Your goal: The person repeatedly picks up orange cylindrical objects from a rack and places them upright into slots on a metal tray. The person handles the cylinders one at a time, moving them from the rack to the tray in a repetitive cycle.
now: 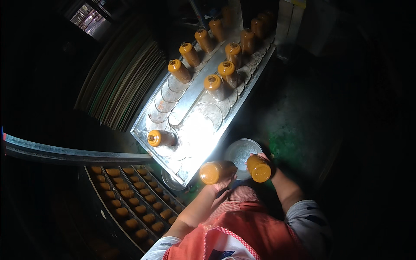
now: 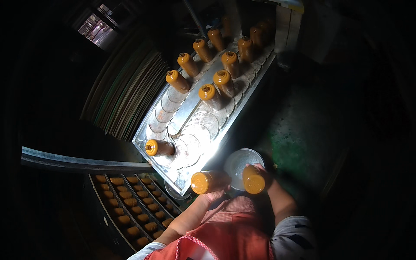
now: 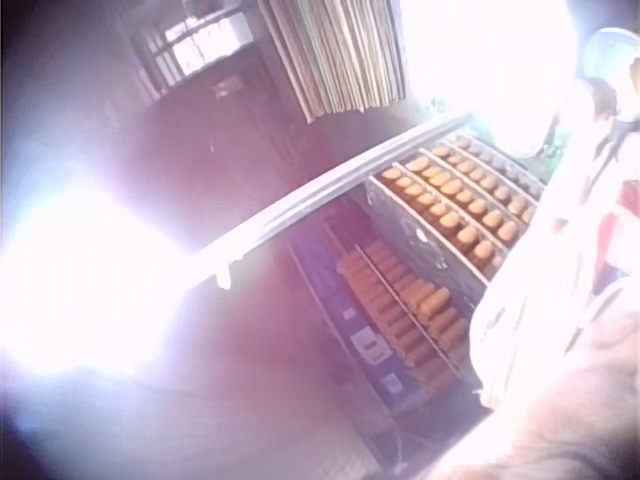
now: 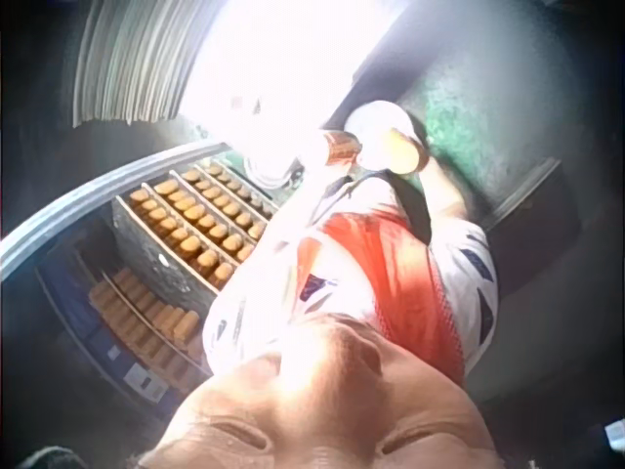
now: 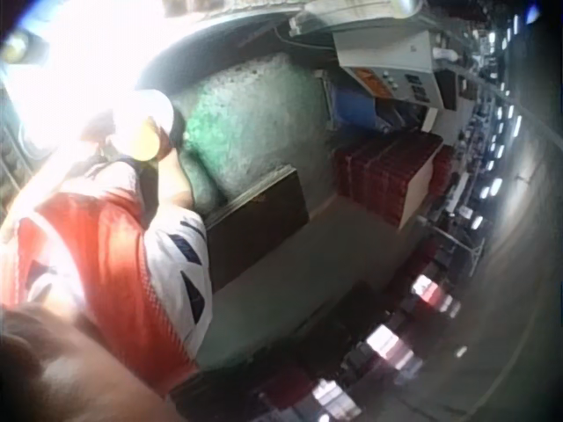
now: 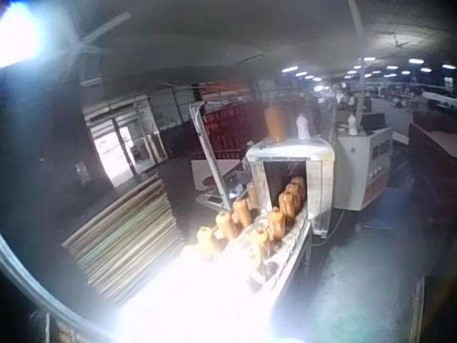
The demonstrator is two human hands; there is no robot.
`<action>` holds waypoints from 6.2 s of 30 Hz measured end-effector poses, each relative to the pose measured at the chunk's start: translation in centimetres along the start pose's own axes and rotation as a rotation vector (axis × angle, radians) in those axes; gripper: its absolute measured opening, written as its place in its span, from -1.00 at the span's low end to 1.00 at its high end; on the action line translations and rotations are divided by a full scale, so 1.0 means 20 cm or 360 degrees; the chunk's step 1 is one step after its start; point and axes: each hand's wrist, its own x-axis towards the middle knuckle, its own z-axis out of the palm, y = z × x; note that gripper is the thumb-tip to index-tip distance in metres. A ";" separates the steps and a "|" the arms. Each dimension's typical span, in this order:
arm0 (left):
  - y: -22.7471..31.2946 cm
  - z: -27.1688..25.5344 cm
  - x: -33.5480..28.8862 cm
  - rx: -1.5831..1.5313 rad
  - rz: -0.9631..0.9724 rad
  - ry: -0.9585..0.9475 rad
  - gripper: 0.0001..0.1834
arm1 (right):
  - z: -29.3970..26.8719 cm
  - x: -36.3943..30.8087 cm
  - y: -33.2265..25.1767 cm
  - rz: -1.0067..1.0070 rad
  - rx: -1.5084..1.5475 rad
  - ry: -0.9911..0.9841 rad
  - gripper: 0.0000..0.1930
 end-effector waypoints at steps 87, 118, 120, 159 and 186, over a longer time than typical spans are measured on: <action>-1.67 -2.59 -4.08 0.0472 0.2641 0.4280 -0.54 | 3.05 0.27 3.94 -0.0904 -0.2141 -0.2613 -0.54; -0.05 -0.20 -0.41 -0.0136 0.0123 -0.0660 -0.63 | 0.42 -0.04 0.05 0.0353 -0.0393 0.0704 -0.55; -0.04 -0.23 -0.34 0.0513 0.0371 -0.0356 -0.61 | 0.39 -0.07 0.10 0.0242 -0.0320 0.0676 -0.57; 0.81 0.00 -0.64 0.2186 0.2635 0.1405 -0.59 | 1.50 0.97 -1.07 -0.2132 -0.2898 0.0359 -0.65; 1.16 -0.01 -0.41 0.2398 0.2125 0.1726 -0.40 | 1.55 1.01 -0.58 -0.1983 -0.2837 0.0668 -0.58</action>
